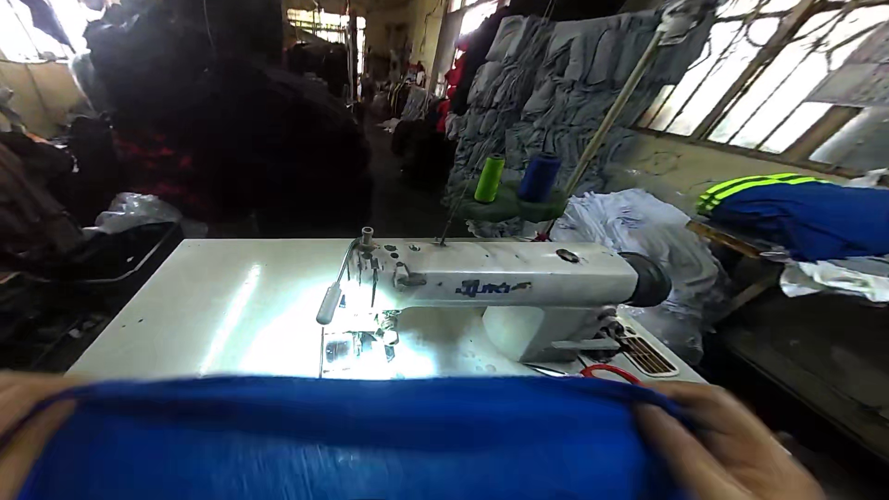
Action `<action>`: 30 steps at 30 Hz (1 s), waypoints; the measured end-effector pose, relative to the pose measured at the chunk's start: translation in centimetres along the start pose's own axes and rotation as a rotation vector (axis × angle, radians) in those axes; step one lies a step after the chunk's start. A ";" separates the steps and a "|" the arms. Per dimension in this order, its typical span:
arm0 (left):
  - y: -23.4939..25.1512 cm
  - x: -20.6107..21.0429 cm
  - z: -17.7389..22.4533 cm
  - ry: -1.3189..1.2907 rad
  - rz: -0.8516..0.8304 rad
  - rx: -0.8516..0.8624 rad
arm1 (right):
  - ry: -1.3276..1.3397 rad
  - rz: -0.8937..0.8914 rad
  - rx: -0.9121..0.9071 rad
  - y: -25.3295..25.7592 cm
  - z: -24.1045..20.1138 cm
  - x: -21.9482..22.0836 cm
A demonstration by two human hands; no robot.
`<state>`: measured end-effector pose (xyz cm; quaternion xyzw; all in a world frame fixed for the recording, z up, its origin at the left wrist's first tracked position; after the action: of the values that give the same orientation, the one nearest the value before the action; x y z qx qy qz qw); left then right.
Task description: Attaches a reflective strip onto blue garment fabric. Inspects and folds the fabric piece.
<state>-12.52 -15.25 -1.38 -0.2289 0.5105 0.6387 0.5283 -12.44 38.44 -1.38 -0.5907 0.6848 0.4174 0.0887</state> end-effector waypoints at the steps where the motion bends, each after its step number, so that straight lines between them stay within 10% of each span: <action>1: 1.6 1.6 -1.6 0.105 -0.042 -0.050 | -0.102 -0.002 0.038 0.3 1.1 3.1; 9: -3.1 16.9 -4.1 0.120 -0.388 -0.141 | -0.352 -0.323 0.019 -3.9 2.1 18.3; 16: -4.2 13.4 -4.6 0.006 -0.475 -0.183 | -0.287 -0.368 0.027 -4.2 2.2 17.2; 22: 1.6 20.2 -0.5 -0.014 -0.110 0.071 | -0.469 -0.266 -0.043 -1.8 3.7 22.2; 30: -0.6 21.1 1.6 -0.087 -0.379 0.114 | -0.502 -0.466 0.128 -6.5 2.6 17.0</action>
<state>-18.66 -4.54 -18.53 -0.2627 0.4702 0.5073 0.6728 -12.55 28.00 -16.46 -0.6035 0.5131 0.4744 0.3839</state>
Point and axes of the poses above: each hand's wrist, its own y-axis towards the middle knuckle, its own x-axis out of the palm, z = x × y, the point moved 4 cm from there along y, towards the middle knuckle, and after that the axes turned 3 degrees about -z, right-handed, at the moved point
